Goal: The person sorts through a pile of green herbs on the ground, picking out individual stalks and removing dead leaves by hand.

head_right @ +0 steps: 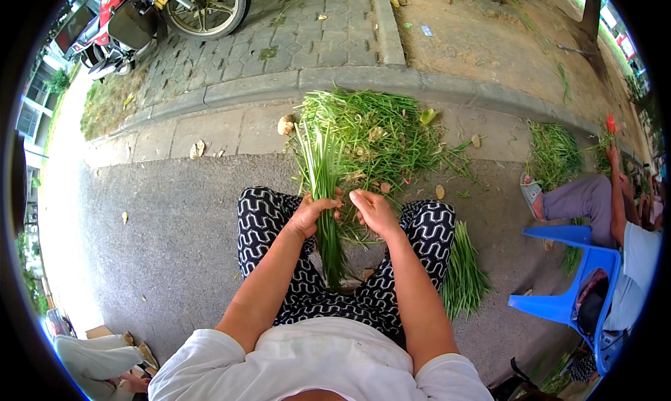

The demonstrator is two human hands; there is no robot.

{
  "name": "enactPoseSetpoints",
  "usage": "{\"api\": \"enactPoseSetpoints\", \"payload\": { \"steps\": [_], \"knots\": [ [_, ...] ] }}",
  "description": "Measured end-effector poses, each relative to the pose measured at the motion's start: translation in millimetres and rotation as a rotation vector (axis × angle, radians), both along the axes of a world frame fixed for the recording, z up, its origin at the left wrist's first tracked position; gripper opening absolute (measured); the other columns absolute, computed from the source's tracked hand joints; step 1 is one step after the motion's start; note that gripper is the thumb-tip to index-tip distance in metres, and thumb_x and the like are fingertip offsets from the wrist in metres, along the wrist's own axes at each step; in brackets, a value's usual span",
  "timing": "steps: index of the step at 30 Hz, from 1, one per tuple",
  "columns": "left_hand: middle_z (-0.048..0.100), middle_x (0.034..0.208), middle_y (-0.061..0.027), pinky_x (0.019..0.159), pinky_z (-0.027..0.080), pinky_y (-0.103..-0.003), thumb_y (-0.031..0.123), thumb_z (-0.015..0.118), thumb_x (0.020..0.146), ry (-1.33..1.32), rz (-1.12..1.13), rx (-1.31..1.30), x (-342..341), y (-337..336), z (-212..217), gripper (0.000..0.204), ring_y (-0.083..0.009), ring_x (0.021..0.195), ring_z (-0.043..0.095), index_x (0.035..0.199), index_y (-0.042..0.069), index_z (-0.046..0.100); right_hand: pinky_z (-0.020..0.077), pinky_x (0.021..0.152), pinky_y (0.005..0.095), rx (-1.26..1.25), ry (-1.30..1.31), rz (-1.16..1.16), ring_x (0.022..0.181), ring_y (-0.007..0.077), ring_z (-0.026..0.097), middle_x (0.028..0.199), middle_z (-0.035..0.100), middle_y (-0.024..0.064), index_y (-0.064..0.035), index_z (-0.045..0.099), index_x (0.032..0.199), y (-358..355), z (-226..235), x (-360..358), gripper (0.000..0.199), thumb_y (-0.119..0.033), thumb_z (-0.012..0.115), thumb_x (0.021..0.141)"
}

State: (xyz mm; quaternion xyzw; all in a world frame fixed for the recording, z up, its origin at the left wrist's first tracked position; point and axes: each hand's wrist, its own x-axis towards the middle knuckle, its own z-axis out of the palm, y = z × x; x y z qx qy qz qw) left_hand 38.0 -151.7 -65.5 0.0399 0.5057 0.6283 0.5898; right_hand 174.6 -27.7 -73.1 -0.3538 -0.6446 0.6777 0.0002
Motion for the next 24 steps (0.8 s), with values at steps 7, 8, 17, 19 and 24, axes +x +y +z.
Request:
{"api": "enactPoseSetpoints", "payload": {
  "steps": [7, 8, 17, 19, 24],
  "knots": [
    [0.059, 0.081, -0.0070, 0.060, 0.048, -0.027, 0.007, 0.063, 0.072, 0.004, -0.078, 0.037, 4.9, 2.6, 0.6, 0.035, -0.0147, 0.065, 0.056, 0.105, 0.001, 0.054, 0.0402, 0.047, 0.0171, -0.142, 0.126, -0.012, 0.053, 0.0025, 0.045, 0.071, 0.056, -0.0016, -0.0044, 0.062, 0.085, -12.3, 5.2, -4.8, 0.032, -0.033, 0.048, 0.091],
    [0.060, 0.081, -0.0072, 0.061, 0.048, -0.027, 0.007, 0.063, 0.072, 0.009, -0.083, 0.041, 5.3, 3.4, 1.4, 0.035, -0.0147, 0.065, 0.056, 0.105, 0.001, 0.053, 0.0400, 0.047, 0.0170, -0.127, 0.129, -0.051, 0.052, 0.0023, 0.044, 0.069, 0.055, -0.0021, -0.0044, 0.062, 0.084, -12.0, 2.7, -4.3, 0.031, -0.031, 0.049, 0.091],
    [0.060, 0.083, -0.0082, 0.061, 0.048, -0.028, 0.005, 0.061, 0.074, -0.023, -0.071, 0.046, 5.1, 3.0, 2.6, 0.033, -0.0155, 0.065, 0.056, 0.105, 0.001, 0.053, 0.0353, 0.042, 0.0232, 0.130, 0.246, -0.157, 0.048, 0.0045, 0.042, 0.054, 0.044, -0.0027, 0.0001, 0.056, 0.070, -10.6, 2.8, -3.3, 0.029, -0.022, 0.053, 0.089],
    [0.060, 0.084, -0.0087, 0.062, 0.048, -0.028, 0.005, 0.060, 0.074, -0.037, -0.072, 0.041, 4.6, 3.1, 2.9, 0.033, -0.0157, 0.065, 0.056, 0.105, 0.001, 0.052, 0.0341, 0.042, 0.0233, 0.150, 0.261, -0.175, 0.046, 0.0047, 0.041, 0.053, 0.043, -0.0029, -0.0002, 0.055, 0.068, -10.7, 4.6, -3.0, 0.029, -0.021, 0.053, 0.089],
    [0.061, 0.086, -0.0100, 0.062, 0.049, -0.028, 0.004, 0.060, 0.074, -0.059, -0.058, 0.049, 4.1, 4.1, 1.0, 0.032, -0.0157, 0.063, 0.056, 0.105, 0.000, 0.052, 0.0339, 0.039, 0.0219, 0.088, 0.299, -0.375, 0.044, 0.0055, 0.042, 0.056, 0.046, -0.0016, -0.0004, 0.055, 0.067, -5.2, 4.5, -0.9, 0.026, -0.017, 0.054, 0.087]
  ]
}}
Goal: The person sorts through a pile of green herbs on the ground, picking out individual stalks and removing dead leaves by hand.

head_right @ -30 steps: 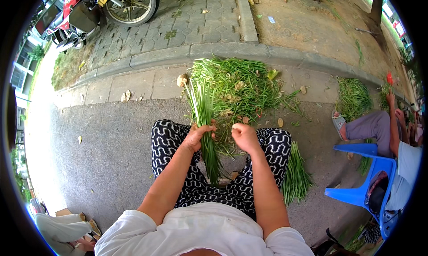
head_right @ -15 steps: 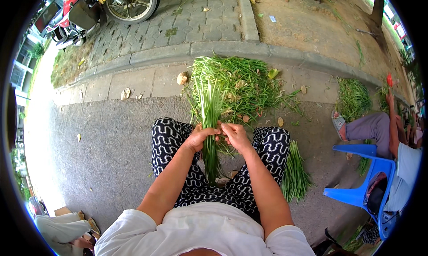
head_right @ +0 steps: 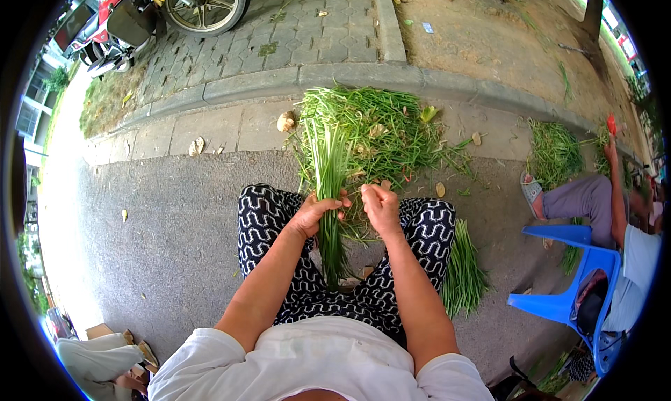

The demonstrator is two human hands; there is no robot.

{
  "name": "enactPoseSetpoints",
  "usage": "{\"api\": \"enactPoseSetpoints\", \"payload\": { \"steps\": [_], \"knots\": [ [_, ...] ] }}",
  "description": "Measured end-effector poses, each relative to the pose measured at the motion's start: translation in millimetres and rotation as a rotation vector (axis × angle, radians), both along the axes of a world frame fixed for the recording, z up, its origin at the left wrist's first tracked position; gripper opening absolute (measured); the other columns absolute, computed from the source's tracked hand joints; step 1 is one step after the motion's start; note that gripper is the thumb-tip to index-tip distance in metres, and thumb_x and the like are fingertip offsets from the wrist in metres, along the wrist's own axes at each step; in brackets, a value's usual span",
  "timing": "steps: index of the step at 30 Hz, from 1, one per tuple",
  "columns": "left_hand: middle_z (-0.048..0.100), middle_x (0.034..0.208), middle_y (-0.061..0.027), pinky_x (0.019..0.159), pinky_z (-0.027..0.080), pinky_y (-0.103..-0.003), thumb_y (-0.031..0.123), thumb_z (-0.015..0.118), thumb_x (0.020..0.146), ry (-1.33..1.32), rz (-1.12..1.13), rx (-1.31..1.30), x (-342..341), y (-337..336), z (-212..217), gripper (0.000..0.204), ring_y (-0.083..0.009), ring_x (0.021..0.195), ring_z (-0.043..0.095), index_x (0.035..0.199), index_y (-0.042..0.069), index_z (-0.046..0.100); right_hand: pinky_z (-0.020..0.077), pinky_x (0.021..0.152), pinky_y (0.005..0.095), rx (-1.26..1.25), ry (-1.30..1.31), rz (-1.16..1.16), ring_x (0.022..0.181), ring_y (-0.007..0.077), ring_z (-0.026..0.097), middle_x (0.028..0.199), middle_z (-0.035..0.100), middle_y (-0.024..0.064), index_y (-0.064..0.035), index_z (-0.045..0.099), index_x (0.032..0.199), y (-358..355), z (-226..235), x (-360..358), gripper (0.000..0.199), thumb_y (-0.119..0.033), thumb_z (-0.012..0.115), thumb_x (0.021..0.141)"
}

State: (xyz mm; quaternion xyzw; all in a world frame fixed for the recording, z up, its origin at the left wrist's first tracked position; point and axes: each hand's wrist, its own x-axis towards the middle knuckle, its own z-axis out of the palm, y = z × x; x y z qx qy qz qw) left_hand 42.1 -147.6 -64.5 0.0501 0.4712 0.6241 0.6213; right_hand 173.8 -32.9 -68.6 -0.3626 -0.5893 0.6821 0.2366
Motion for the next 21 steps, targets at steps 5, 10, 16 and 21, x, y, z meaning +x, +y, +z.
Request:
{"api": "enactPoseSetpoints", "payload": {
  "steps": [5, 10, 16, 21],
  "knots": [
    [0.061, 0.086, -0.0107, 0.060, 0.048, -0.028, 0.005, 0.060, 0.073, 0.011, 0.054, -0.075, -2.5, -1.6, -0.9, 0.030, -0.0158, 0.062, 0.056, 0.102, 0.001, 0.052, 0.0322, 0.035, 0.0200, -0.131, 0.125, -0.328, 0.042, 0.0047, 0.041, 0.059, 0.048, -0.0016, -0.0038, 0.056, 0.067, 13.2, 5.9, 2.3, 0.023, -0.014, 0.054, 0.086],
    [0.060, 0.085, -0.0102, 0.059, 0.048, -0.029, 0.006, 0.060, 0.074, 0.044, 0.127, -0.069, -5.9, -3.4, -6.9, 0.029, -0.0159, 0.062, 0.055, 0.101, 0.001, 0.052, 0.0352, 0.040, 0.0220, -0.200, 0.245, -0.704, 0.047, 0.0055, 0.043, 0.063, 0.051, -0.0010, -0.0084, 0.051, 0.067, 33.9, 12.7, 13.5, 0.023, -0.020, 0.055, 0.087],
    [0.059, 0.084, -0.0081, 0.058, 0.048, -0.029, 0.006, 0.057, 0.075, 0.028, 0.226, -0.062, -7.9, -1.5, -6.1, 0.025, -0.0159, 0.065, 0.056, 0.099, 0.003, 0.053, 0.0421, 0.049, 0.0266, 0.422, -0.139, 0.193, 0.051, 0.0096, 0.049, 0.057, 0.055, 0.0003, -0.0032, 0.063, 0.079, 18.2, -13.2, 16.5, 0.013, -0.015, 0.059, 0.081],
    [0.059, 0.083, -0.0082, 0.059, 0.048, -0.029, 0.006, 0.058, 0.074, 0.011, 0.209, -0.032, -5.6, -0.5, -6.2, 0.027, -0.0167, 0.065, 0.056, 0.100, 0.003, 0.053, 0.0409, 0.049, 0.0260, 0.346, -0.347, 0.298, 0.051, 0.0093, 0.049, 0.056, 0.054, 0.0023, -0.0013, 0.062, 0.081, 2.1, -19.5, 7.0, 0.027, -0.028, 0.059, 0.082]
  ]
}}
